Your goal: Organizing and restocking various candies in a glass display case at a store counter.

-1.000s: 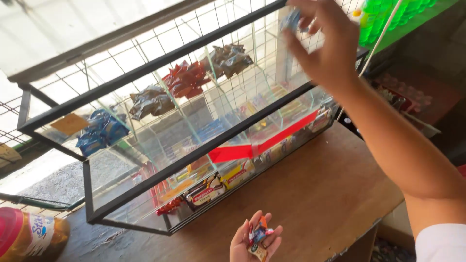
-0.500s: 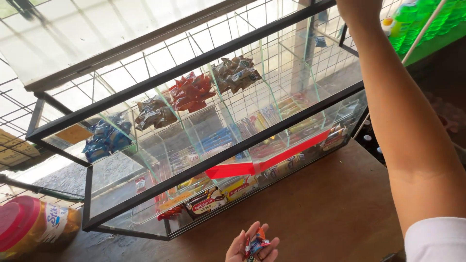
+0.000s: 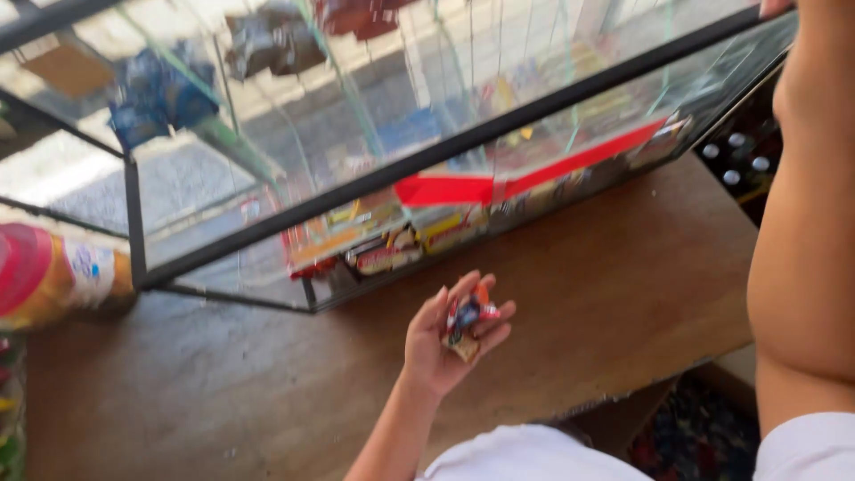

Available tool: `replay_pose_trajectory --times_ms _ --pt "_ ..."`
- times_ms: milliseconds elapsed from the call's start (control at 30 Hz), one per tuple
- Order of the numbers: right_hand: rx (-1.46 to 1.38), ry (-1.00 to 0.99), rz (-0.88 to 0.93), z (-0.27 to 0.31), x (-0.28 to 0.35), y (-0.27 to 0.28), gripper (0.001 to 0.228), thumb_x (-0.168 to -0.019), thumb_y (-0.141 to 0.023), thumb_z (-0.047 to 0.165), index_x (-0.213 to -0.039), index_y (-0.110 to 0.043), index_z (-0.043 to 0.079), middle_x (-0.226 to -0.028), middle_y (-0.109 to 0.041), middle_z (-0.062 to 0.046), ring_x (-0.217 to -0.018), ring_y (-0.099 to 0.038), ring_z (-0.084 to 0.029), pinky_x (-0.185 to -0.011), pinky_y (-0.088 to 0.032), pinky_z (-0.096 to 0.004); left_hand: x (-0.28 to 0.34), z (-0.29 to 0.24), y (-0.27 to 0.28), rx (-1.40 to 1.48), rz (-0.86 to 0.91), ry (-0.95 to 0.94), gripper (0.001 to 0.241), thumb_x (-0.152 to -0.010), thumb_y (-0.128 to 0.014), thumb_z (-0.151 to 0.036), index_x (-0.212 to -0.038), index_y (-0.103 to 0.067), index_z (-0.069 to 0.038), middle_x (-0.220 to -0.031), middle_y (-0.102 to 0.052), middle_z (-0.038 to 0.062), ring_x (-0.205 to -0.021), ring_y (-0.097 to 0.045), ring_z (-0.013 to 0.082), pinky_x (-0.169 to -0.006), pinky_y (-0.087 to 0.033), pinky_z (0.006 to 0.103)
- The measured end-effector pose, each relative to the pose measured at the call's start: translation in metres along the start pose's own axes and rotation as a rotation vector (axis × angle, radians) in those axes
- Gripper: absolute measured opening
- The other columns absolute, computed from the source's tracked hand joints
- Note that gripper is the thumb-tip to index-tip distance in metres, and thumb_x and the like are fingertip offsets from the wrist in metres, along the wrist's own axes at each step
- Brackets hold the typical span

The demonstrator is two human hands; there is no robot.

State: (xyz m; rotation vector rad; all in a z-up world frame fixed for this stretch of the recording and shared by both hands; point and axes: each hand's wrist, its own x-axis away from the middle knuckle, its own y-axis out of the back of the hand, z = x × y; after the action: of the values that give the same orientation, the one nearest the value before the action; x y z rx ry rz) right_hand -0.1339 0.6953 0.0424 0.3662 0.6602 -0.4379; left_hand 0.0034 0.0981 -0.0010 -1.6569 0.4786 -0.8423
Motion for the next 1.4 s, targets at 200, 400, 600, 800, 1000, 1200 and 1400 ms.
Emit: replay_pose_trajectory --times_ms 200,400,600,800,1000,1200,1400 --pt "-0.157 -0.033 0.111 0.314 0.130 -0.186 0.010 -0.106 -0.069 0.004 -0.108 -0.064 -0.005 -0.103 -0.069 -0.008 -0.084 -0.069 -0.010 -0.075 -0.058 -0.022 0.017 -0.008 0.000 0.030 0.153 0.002 0.050 -0.110 -0.047 -0.038 -0.154 -0.050 -0.012 -0.161 -0.047 0.010 -0.140 -0.049 0.0500 -0.116 -0.043 0.0617" --pt "-0.279 -0.394 0.187 0.269 0.244 -0.234 0.009 -0.104 -0.070 0.000 -0.113 -0.072 -0.003 -0.097 -0.070 -0.008 -0.083 -0.064 -0.007 -0.074 -0.051 -0.019 0.029 -0.006 -0.001 0.003 0.176 -0.002 0.057 -0.112 -0.047 -0.041 -0.161 -0.043 -0.011 -0.164 -0.043 0.011 -0.142 -0.046 0.0509 -0.117 -0.041 0.0618" --pt "0.106 -0.137 0.307 0.311 0.262 -0.275 0.019 -0.088 -0.079 0.010 -0.107 -0.077 0.008 -0.122 -0.069 -0.013 -0.109 -0.065 -0.022 -0.086 -0.054 -0.033 0.036 -0.007 0.005 -0.023 0.176 0.013 0.057 -0.113 -0.046 -0.041 -0.161 -0.045 -0.011 -0.162 -0.047 0.011 -0.135 -0.055 0.0384 -0.118 -0.043 0.0573" --pt "0.349 -0.087 0.371 0.328 0.269 -0.312 0.026 -0.081 -0.083 0.017 -0.104 -0.078 0.007 -0.129 -0.067 -0.014 -0.119 -0.058 -0.033 -0.089 -0.052 -0.039 0.044 -0.013 0.015 -0.085 0.163 -0.071 0.052 -0.115 -0.046 -0.037 -0.160 -0.049 -0.011 -0.151 -0.056 0.008 -0.129 -0.059 0.0257 -0.111 -0.047 0.0479" --pt "0.392 -0.064 0.416 0.323 0.274 -0.347 0.029 -0.079 -0.083 0.015 -0.105 -0.077 0.005 -0.128 -0.067 -0.013 -0.121 -0.056 -0.034 -0.099 -0.050 -0.044 0.052 -0.023 0.024 -0.102 0.053 -0.148 0.049 -0.111 -0.045 -0.031 -0.157 -0.050 -0.015 -0.142 -0.059 0.006 -0.125 -0.060 0.0229 -0.108 -0.050 0.0448" --pt "0.356 -0.121 0.444 0.325 0.273 -0.375 0.023 -0.073 -0.083 0.012 -0.093 -0.074 0.006 -0.125 -0.067 -0.013 -0.118 -0.057 -0.034 -0.096 -0.051 -0.044 0.060 -0.042 0.036 -0.052 0.083 -0.202 0.047 -0.114 -0.045 -0.034 -0.155 -0.052 -0.012 -0.140 -0.060 0.009 -0.124 -0.060 0.0260 -0.110 -0.050 0.0438" --pt "0.314 -0.058 0.421 0.344 0.263 -0.392 0.020 -0.071 -0.085 0.014 -0.084 -0.071 0.008 -0.119 -0.070 -0.010 -0.115 -0.062 -0.030 -0.091 -0.053 -0.041 0.070 -0.069 0.039 0.080 0.135 -0.210 0.050 -0.112 -0.046 -0.038 -0.152 -0.054 -0.008 -0.135 -0.062 0.012 -0.119 -0.064 0.0284 -0.109 -0.052 0.0487"
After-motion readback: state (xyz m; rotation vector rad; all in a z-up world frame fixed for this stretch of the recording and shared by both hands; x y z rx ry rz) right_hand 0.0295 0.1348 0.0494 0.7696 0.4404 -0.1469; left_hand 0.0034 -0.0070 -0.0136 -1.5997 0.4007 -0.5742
